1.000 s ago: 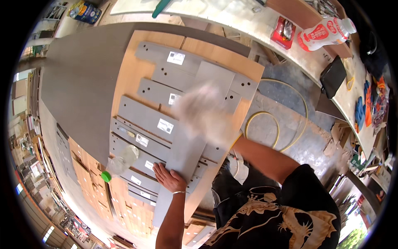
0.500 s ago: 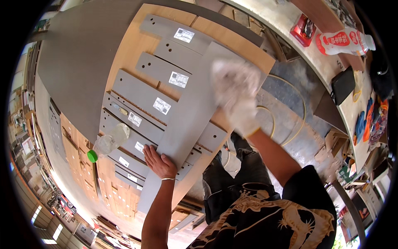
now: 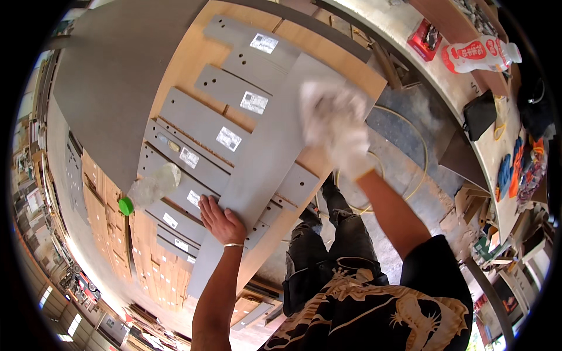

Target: The person wipes the surface of several grey metal parts with a white cloth. They repeatedly pick up a plastic bottle, pour liquid onto the cloth, and wipe each part individually before placing it back on the workbench.

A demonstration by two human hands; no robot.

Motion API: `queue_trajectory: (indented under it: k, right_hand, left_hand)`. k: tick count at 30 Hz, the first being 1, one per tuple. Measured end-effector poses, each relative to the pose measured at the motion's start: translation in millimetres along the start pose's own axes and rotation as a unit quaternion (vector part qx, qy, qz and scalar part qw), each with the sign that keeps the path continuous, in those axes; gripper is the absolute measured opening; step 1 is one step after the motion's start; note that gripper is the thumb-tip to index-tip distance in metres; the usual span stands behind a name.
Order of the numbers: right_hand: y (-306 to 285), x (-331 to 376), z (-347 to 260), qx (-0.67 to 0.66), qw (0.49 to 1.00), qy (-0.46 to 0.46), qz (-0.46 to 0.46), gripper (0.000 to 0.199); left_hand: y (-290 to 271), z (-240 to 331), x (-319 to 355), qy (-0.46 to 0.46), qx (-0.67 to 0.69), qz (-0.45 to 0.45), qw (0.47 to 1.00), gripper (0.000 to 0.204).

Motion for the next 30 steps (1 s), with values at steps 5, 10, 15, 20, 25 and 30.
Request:
queue_trajectory:
  k: [5, 10, 15, 20, 25, 30]
  right_hand:
    - [52.2, 47.5, -4.5, -0.051, 0.999, 0.004, 0.012, 0.057]
    - [38.8, 68.1, -69.6, 0.007, 0.966, -0.222, -0.129, 0.051]
    - [61.1, 62.6, -24.3, -0.054, 0.994, 0.039, -0.090, 0.048]
    - [36.7, 75.2, -52.0, 0.066, 0.989, -0.129, -0.032, 0.045]
    - [33.6, 51.8, -7.9, -0.003, 0.982, 0.060, 0.178, 0.047]
    - [30.7, 48.1, -30.8, 0.111, 0.987, -0.068, 0.095, 0.051]
  left_hand:
    - [7.9, 1.5, 0.0, 0.009, 0.005, 0.006, 1.000, 0.062]
    - [4.6, -3.2, 2.8, -0.004, 0.005, 0.003, 1.000, 0.060]
    - [7.0, -1.4, 3.5, -0.013, 0.004, 0.007, 1.000, 0.060]
    - [9.2, -7.8, 3.2, -0.038, 0.021, -0.005, 0.999, 0.061]
    - [12.9, 0.5, 1.2, -0.028, 0.013, 0.006, 1.000, 0.059]
    - [10.3, -9.7, 3.5, -0.031, 0.009, 0.012, 0.999, 0.059]
Point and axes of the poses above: each hand's wrist, its own x-axis away from the middle knuckle, its own y-axis out of the palm, z = x × y, the point moved 8 cm from there along -x, towards the middle knuckle, and after that the axes turned 11 degrees about z, right-handed, at the moved point
